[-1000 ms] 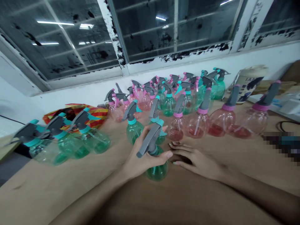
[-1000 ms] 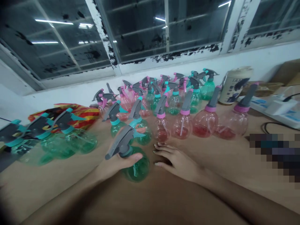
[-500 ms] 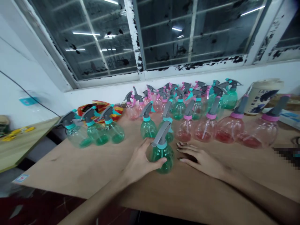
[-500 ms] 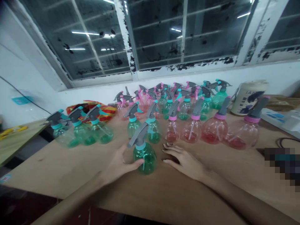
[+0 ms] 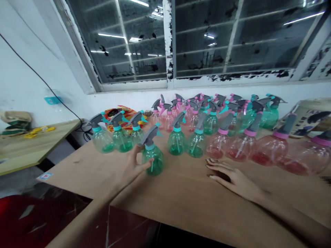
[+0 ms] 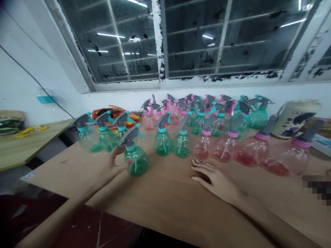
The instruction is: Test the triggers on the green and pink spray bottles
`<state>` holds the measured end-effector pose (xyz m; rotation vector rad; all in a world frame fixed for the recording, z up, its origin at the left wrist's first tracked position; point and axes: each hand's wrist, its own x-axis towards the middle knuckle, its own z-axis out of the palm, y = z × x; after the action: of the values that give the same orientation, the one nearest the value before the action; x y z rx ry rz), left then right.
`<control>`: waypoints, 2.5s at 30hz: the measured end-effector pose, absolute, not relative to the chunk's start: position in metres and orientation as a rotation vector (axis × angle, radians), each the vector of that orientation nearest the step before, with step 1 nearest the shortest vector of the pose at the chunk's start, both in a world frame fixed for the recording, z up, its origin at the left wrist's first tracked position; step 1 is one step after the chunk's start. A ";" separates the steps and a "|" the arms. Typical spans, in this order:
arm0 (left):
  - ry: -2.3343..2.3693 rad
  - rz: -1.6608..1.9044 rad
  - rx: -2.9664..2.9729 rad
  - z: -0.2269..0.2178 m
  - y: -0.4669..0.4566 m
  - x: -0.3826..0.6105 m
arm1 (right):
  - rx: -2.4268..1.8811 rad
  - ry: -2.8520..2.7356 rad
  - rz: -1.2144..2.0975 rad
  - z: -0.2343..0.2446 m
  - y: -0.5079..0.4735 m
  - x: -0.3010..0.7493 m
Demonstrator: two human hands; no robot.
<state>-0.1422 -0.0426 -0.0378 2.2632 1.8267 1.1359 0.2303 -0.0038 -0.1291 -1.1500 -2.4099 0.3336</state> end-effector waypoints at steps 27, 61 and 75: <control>1.769 1.138 2.351 -0.032 0.038 -0.130 | -1.485 -1.889 0.774 -0.029 0.045 0.096; 1.370 1.128 2.005 -0.027 -0.042 -0.106 | -1.531 -2.107 0.332 -0.025 -0.004 0.091; 0.998 1.058 1.907 -0.004 -0.044 -0.039 | -1.199 -2.358 0.341 -0.035 -0.059 0.137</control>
<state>-0.0388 -0.0443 -0.0043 1.9072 0.9978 1.0580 0.1372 -0.0593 -0.0346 -1.1994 -2.3583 0.3412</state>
